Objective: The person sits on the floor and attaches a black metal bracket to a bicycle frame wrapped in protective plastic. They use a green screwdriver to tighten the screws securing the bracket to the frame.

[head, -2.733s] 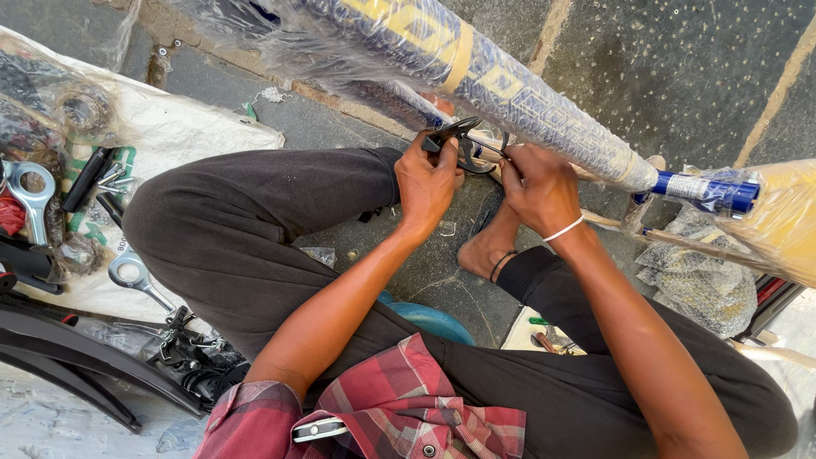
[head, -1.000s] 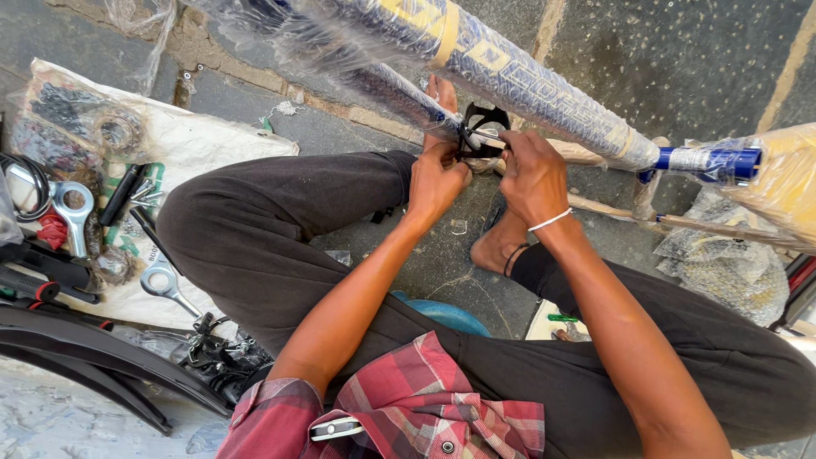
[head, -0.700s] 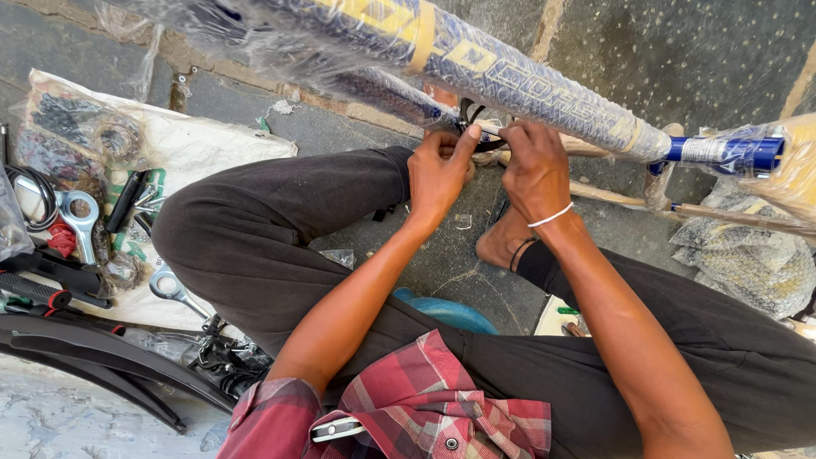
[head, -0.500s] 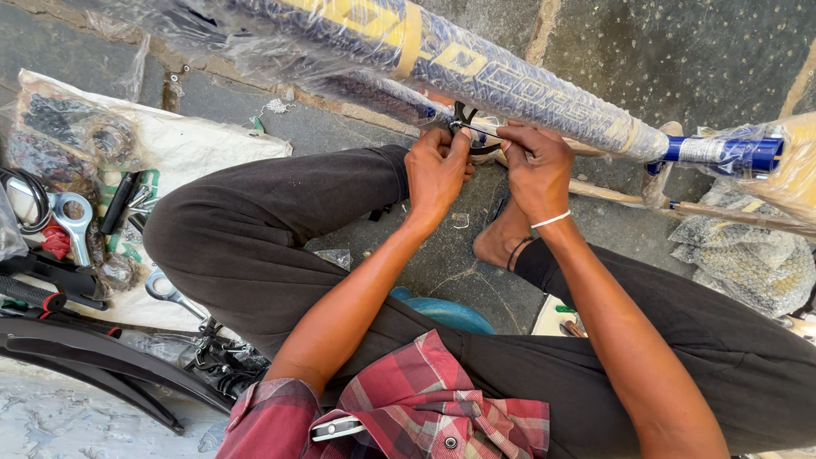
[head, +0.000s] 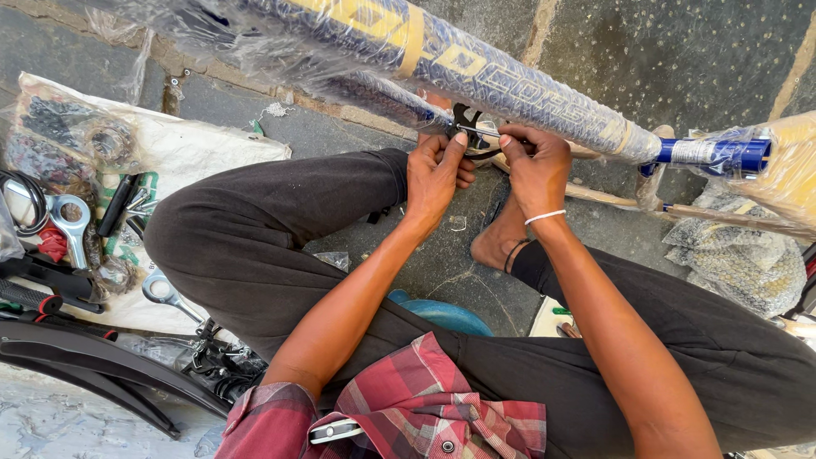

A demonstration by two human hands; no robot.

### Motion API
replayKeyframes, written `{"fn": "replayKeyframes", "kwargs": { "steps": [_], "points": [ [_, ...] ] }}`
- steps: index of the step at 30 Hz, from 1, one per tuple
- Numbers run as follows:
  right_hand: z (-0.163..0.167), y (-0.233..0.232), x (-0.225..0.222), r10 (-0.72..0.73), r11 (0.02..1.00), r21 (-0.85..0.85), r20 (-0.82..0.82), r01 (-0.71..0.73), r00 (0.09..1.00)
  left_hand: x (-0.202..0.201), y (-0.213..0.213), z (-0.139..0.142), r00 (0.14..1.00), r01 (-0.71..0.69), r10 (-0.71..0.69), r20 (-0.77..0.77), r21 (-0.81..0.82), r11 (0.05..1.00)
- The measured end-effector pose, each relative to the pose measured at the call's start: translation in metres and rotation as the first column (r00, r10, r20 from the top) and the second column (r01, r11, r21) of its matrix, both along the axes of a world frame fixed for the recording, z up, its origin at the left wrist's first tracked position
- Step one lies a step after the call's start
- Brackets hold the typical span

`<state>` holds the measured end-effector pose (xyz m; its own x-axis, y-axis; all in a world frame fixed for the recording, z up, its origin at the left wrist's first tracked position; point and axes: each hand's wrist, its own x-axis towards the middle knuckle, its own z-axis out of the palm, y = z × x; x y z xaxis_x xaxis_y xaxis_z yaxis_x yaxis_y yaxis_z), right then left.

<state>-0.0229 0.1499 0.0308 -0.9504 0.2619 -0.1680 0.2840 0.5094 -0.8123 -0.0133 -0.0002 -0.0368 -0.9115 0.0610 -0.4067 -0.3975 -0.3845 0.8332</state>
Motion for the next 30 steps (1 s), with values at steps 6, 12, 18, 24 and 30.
{"fn": "replayKeyframes", "kwargs": {
  "steps": [6, 12, 18, 24, 30],
  "points": [
    [-0.013, -0.003, -0.012, -0.164, 0.985, -0.036, 0.061, 0.166, 0.985, -0.001, 0.0, -0.008, 1.0, 0.015, -0.015, 0.001, 0.039, 0.999],
    [-0.026, -0.007, -0.023, -0.233, 0.899, -0.332, 0.189, 0.285, 0.954, 0.0, -0.004, -0.008, 1.0, 0.016, -0.015, -0.01, 0.046, 0.999],
    [-0.021, -0.004, -0.014, -0.115, 0.929, -0.351, 0.031, 0.118, 0.993, -0.002, -0.005, -0.01, 1.0, -0.008, 0.006, 0.017, 0.099, 0.995],
    [-0.018, -0.004, -0.011, -0.222, 0.79, -0.558, 0.129, 0.256, 0.967, 0.0, -0.006, -0.01, 0.999, -0.035, 0.029, 0.041, 0.144, 0.989],
    [-0.02, 0.005, -0.02, -0.226, 0.71, -0.543, 0.428, 0.448, 0.875, -0.001, -0.006, -0.01, 0.998, -0.052, 0.047, 0.039, 0.135, 0.989]
  ]
}}
